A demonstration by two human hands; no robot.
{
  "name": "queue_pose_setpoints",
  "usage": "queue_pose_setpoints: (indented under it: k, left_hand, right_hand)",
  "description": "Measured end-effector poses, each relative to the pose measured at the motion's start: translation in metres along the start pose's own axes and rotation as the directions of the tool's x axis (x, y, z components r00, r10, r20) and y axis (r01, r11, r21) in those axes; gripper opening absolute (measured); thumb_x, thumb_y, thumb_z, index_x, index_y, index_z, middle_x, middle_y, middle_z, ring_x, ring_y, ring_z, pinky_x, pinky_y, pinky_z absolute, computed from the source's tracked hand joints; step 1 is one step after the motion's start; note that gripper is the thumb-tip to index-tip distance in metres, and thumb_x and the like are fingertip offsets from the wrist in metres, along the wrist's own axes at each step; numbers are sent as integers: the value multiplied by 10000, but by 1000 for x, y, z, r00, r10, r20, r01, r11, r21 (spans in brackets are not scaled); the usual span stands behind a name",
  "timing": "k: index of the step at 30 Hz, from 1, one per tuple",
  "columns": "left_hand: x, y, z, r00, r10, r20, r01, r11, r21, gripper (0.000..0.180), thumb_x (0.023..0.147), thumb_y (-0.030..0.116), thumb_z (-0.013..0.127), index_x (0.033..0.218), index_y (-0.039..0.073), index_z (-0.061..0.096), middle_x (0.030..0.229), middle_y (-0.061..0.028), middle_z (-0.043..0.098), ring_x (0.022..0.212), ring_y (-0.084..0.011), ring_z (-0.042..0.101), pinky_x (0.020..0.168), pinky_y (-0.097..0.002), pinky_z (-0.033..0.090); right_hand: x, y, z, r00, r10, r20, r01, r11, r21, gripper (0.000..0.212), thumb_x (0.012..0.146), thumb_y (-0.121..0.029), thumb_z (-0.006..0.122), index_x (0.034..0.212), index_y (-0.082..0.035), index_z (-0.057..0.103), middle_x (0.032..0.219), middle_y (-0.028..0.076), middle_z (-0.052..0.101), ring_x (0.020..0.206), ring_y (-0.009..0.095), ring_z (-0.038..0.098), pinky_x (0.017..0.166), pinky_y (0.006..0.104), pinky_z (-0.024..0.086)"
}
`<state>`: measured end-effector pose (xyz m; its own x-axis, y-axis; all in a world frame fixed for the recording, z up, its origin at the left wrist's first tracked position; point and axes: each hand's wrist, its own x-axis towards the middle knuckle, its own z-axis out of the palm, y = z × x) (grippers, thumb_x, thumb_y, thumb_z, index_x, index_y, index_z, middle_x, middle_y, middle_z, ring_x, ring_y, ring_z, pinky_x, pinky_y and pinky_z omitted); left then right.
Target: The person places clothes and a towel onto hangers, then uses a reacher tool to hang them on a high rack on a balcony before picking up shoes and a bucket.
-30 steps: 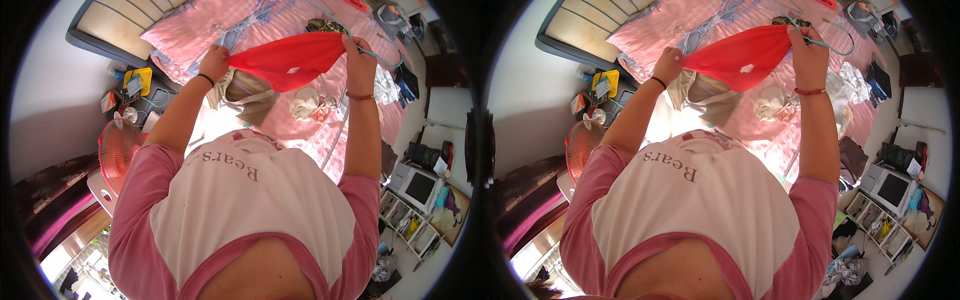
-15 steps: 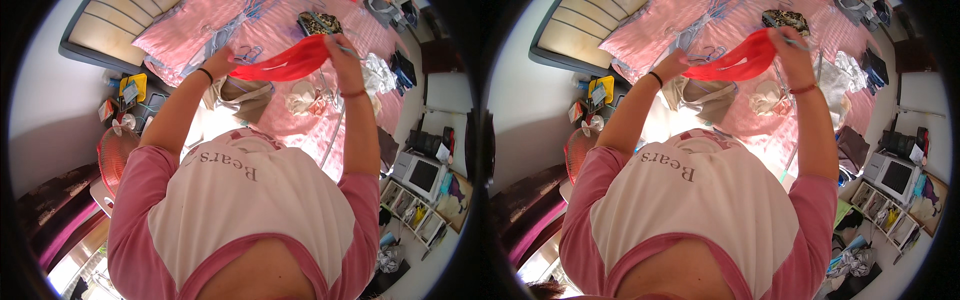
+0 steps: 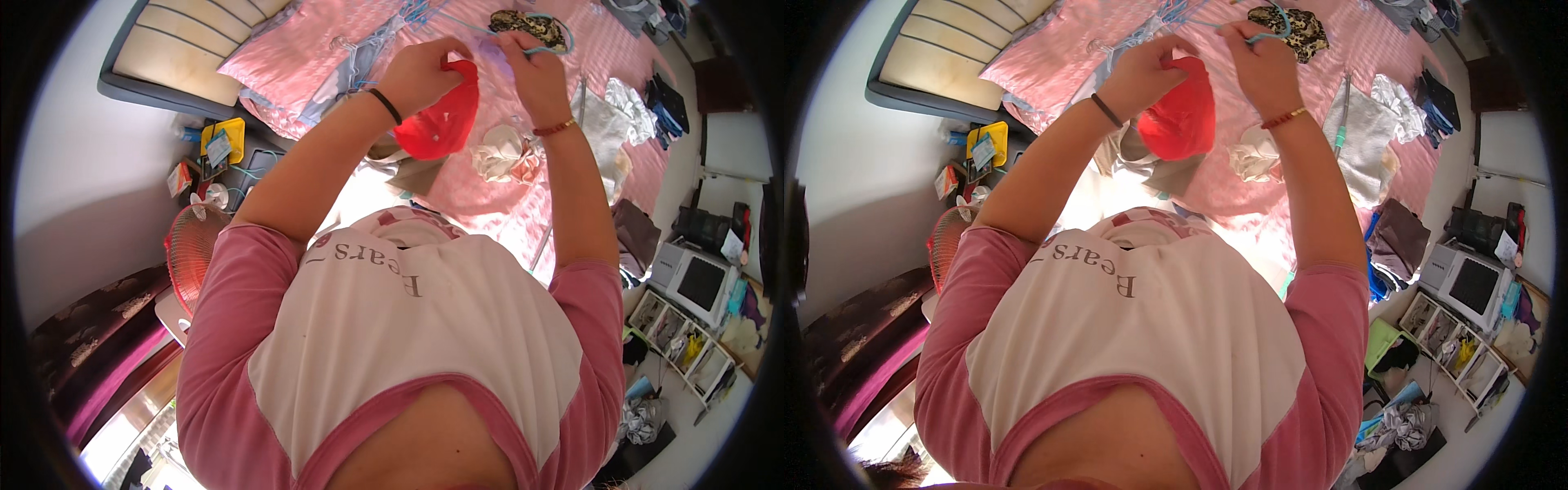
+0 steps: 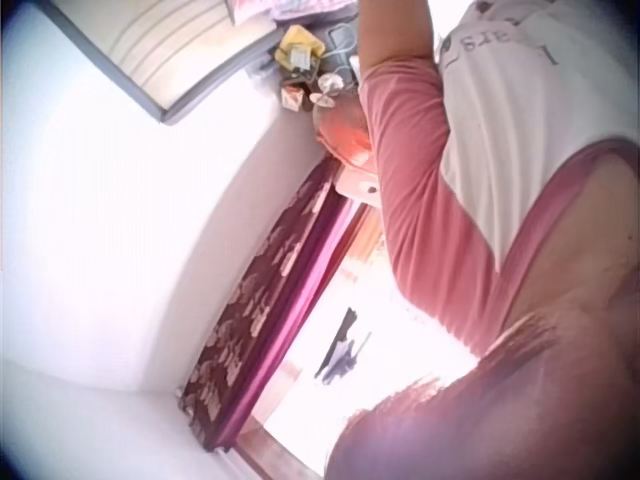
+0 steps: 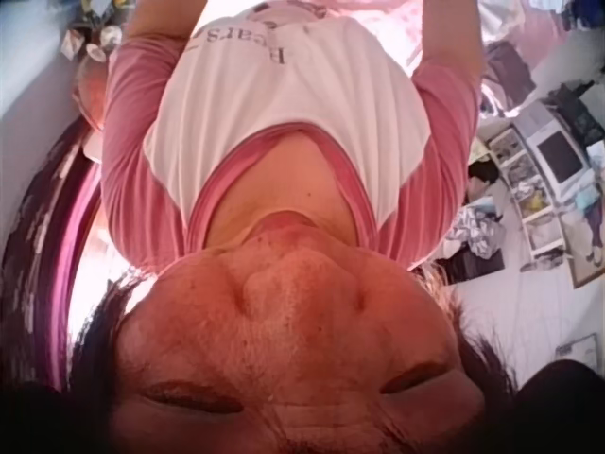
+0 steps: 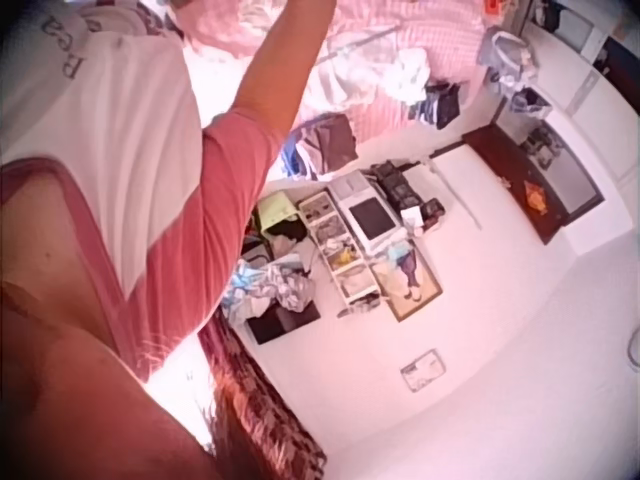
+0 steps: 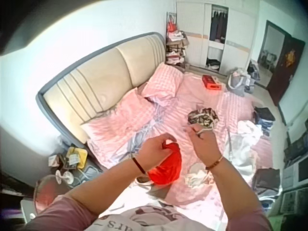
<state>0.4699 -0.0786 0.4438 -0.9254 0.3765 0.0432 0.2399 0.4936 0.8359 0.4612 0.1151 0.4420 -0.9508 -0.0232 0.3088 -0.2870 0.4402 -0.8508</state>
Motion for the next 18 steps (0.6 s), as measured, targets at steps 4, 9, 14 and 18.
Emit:
queue_pose_setpoints:
  k: [4,9,14,18]
  left_hand:
    - [3,-15,-7,998,-55,44,49,992,116,245,761,169,556,973,80,642,892,-123,648,806,-236,627,703,-320,498]
    - [8,-43,-14,987,-146,64,113,924,365,262,770,254,525,923,85,655,883,-134,654,828,-275,622,741,-359,486]
    - [2,-62,-17,991,-131,-32,116,711,693,241,761,253,513,825,77,664,875,-117,662,852,-299,617,731,-402,490]
    - [8,-63,-29,957,-288,41,119,518,847,222,744,214,519,826,68,664,858,-133,661,851,-301,627,726,-412,499]
  right_hand:
    - [-21,-7,-40,998,32,-46,-32,999,-15,210,886,-175,529,969,-12,632,834,32,634,742,119,550,676,225,419]
    - [-53,-25,-91,929,336,156,-359,921,155,235,900,-138,509,1074,-15,607,666,-97,384,598,10,308,538,171,252]
    - [-73,-30,-101,864,385,324,-460,865,200,223,902,-127,502,1052,1,606,728,-80,457,621,-1,333,572,164,273]
    - [-80,-18,-86,855,371,362,-479,834,274,215,900,-124,507,1024,22,605,843,-49,556,723,13,423,662,179,349]
